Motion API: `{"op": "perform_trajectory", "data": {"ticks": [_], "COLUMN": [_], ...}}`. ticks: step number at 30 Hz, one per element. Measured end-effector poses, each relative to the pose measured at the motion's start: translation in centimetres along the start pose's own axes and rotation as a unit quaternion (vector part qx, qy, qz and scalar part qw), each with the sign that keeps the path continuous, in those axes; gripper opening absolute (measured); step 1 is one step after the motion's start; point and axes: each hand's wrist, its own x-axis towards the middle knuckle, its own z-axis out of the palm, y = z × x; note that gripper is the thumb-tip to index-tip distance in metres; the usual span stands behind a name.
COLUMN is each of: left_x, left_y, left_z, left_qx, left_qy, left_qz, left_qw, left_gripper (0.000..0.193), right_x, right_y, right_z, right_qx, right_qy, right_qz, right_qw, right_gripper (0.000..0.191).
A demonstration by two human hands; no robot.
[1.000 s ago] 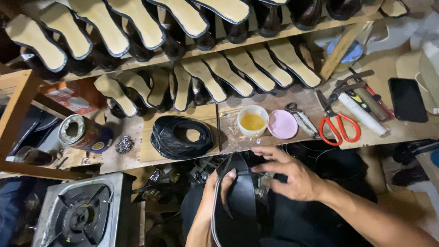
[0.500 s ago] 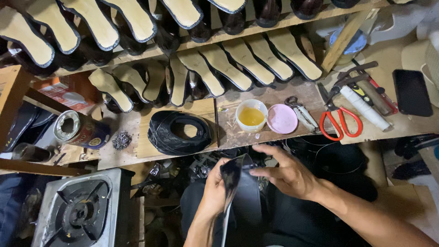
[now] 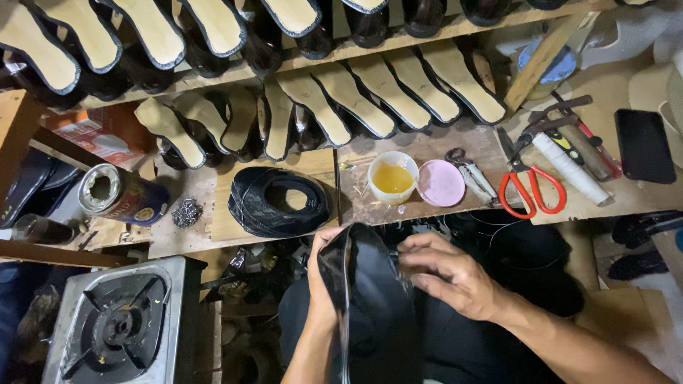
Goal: The person repeatedly picks up black shoe parts, applies a substance from a small container to the edges, and places them on the floor. The process is repeated multiple times with different shoe parts.
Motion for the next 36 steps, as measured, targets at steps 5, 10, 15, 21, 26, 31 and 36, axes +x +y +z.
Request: {"op": "perform_trajectory", "data": {"ticks": [5,10,15,21,26,31,36], "left_x": [-0.2,-0.9,-1.3,-1.2,-1.3,-0.6,0.1], "left_y": [-4.4,-6.1,-3.3,-2.2,-3.4,-3.7,-3.0], "left_z": [0.7,-0.5,-1.0,-1.9,-1.9,-0.8,-0.5], "left_qx": [-0.231,-0.255,-0.237,-0.212,-0.047,-0.197,-0.261], "left_qy": [0.008,-0.040,0.026,0.006,-0.008,-0.014,0.017], "left_qz": [-0.283,-0.322,-0.316,-0.346,-0.394,-0.269,-0.248], "left_qw": [0.931,0.911,0.918,0.914,0.918,0.943,0.933], "left_gripper": [0.019,0.023,0.017,0.017,0.032,0.025,0.028], "right_x": [1.9,6.5,11.5,10.5,5.9,3.4,1.2], "right_y": [-0.5,0.3,2.3,1.2,-0.1,1.8,2.6], "right_z": [1.5,-1.6,-4.5,-3.3,0.1,0.6,-0.2], "right_qx": [0.139,-0.219,-0.543,-0.337,-0.096,-0.027,0.129], "right_qy": [0.058,0.085,0.046,0.017,-0.080,-0.077,-0.092], "right_qz": [0.157,0.094,-0.048,0.005,0.007,-0.062,-0.014], "right_qw": [0.976,0.967,0.837,0.941,0.992,0.995,0.987], "right_gripper": [0.066,0.042,0.042,0.024,0.034,0.042,0.042]}}
